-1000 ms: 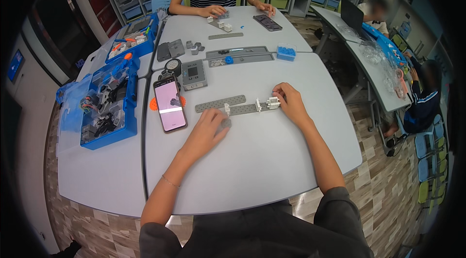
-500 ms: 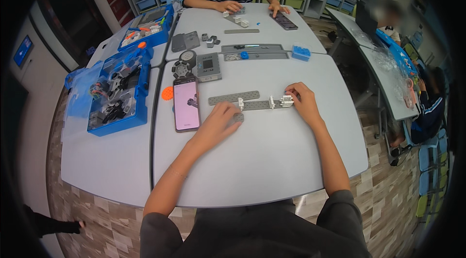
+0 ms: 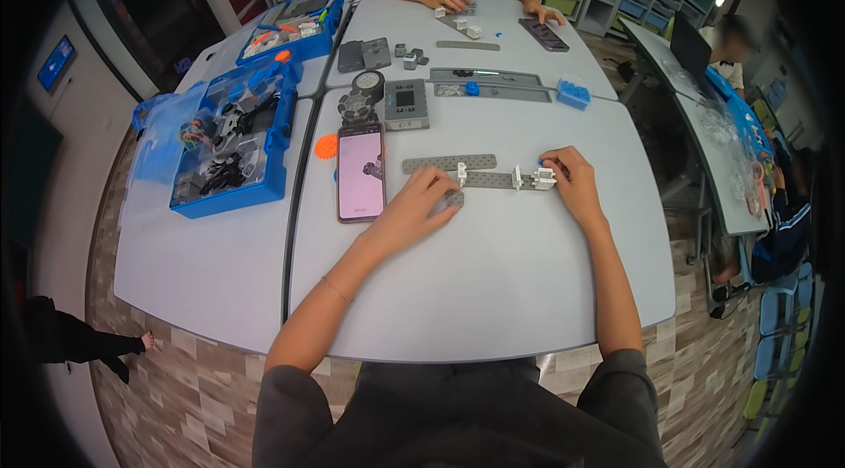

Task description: The person assembles small mechanical parts on a table, connecting a long gray beam with white connectors and other components. They handle the parts by hand, aligning and snapping pieces together while occasionally referencing a smartphone on the table.

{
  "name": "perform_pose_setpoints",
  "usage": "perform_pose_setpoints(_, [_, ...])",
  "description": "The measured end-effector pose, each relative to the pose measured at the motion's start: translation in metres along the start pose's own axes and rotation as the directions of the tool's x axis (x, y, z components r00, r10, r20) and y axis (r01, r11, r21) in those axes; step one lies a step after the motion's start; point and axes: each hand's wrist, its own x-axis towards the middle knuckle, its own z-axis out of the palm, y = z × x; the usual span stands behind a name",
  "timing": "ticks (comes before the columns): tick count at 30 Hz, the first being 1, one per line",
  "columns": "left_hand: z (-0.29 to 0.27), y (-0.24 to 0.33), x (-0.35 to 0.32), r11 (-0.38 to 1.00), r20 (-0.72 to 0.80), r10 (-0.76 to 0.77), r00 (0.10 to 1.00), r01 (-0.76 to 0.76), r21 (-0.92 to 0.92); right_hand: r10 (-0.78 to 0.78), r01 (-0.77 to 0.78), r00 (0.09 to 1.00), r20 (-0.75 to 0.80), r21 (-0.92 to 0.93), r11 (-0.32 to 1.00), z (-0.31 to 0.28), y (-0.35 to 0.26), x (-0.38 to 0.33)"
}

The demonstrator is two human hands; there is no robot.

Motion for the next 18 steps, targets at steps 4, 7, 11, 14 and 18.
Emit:
perform_pose_setpoints(4, [-0.001,0.003,0.0,1.0,0.005,-0.013,1.0,0.013,0.0,0.01,-0.011,1.0,0.02,0.048,0.999,-0.004,0.003,0.0])
perform_pose_setpoints(7, [-0.005,0.009,0.001,0.999,0.025,-0.035,0.999,0.035,0.02,0.017,-0.019,0.999,0.034,0.06,0.998,-0.005,0.004,0.001])
perform_pose_setpoints(11, [-0.022,0.017,-0.003,0.999,-0.02,-0.043,0.999,0.043,-0.011,0.028,-0.029,0.999,0.029,0.024,0.999,-0.003,0.004,0.0])
perform_pose_setpoints(14, [-0.054,0.006,-0.003,0.999,-0.168,-0.042,0.985,0.046,0.021,0.035,-0.036,0.999,0.028,0.036,0.999,-0.003,0.005,0.0])
perform_pose_setpoints(18, [-0.088,-0.016,-0.019,0.978,-0.297,-0.205,0.933,0.185,-0.095,0.003,-0.003,1.0,0.018,0.03,1.0,-0.002,0.006,0.0])
